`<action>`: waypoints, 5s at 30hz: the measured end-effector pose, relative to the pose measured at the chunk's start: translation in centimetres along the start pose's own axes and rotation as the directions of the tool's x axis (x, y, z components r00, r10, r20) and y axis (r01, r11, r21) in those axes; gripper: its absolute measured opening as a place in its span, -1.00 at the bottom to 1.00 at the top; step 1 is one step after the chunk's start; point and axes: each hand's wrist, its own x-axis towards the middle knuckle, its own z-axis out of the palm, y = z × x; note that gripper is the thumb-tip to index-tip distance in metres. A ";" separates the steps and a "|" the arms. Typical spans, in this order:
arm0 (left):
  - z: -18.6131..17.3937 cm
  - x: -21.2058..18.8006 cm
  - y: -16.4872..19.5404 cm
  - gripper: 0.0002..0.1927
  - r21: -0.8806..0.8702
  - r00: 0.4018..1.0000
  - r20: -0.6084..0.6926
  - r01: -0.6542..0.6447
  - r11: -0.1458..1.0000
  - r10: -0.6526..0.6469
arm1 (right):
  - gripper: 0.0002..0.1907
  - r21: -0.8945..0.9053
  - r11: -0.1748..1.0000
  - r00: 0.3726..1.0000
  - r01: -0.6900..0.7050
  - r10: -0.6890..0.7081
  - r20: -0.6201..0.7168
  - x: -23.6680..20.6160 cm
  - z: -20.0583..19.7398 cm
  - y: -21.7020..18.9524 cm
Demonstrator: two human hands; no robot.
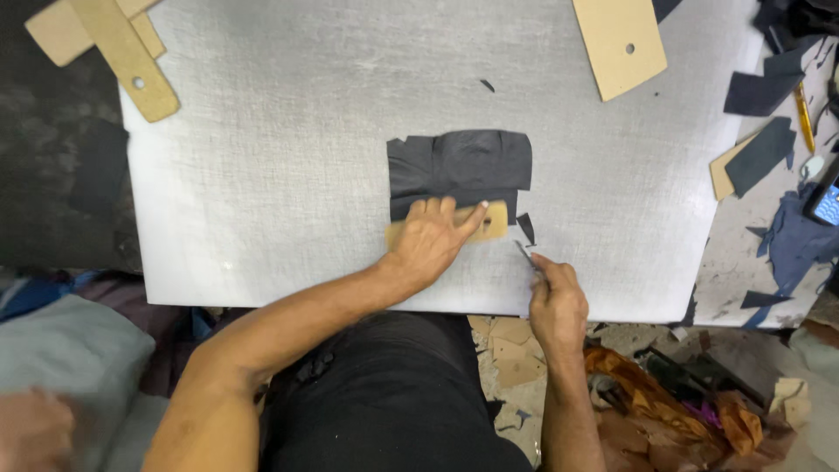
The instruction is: The person uses a utility knife to cut black leather pieces following cardboard templates on a work table. They repeatedly position templates, cut around them, remove the templates, and set aside the cut leather pieces.
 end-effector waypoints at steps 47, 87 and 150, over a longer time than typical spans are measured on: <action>1.0 0.2 0.2 -0.11 0.021 0.923 0.103 0.369 0.929 -0.370 | -0.43 -0.283 0.471 0.503 0.836 -0.863 0.051 19.3 -3.6 -0.5; 0.3 12.0 -10.1 -0.77 -0.056 0.865 0.400 -0.306 0.950 0.303 | -0.57 0.255 0.890 0.925 0.377 -0.378 -0.045 2.2 7.6 -15.5; -2.2 12.8 4.8 -0.72 -0.471 0.867 -0.081 0.402 0.785 -0.492 | -0.78 0.145 0.989 0.880 0.032 0.041 -0.473 25.5 -22.0 33.2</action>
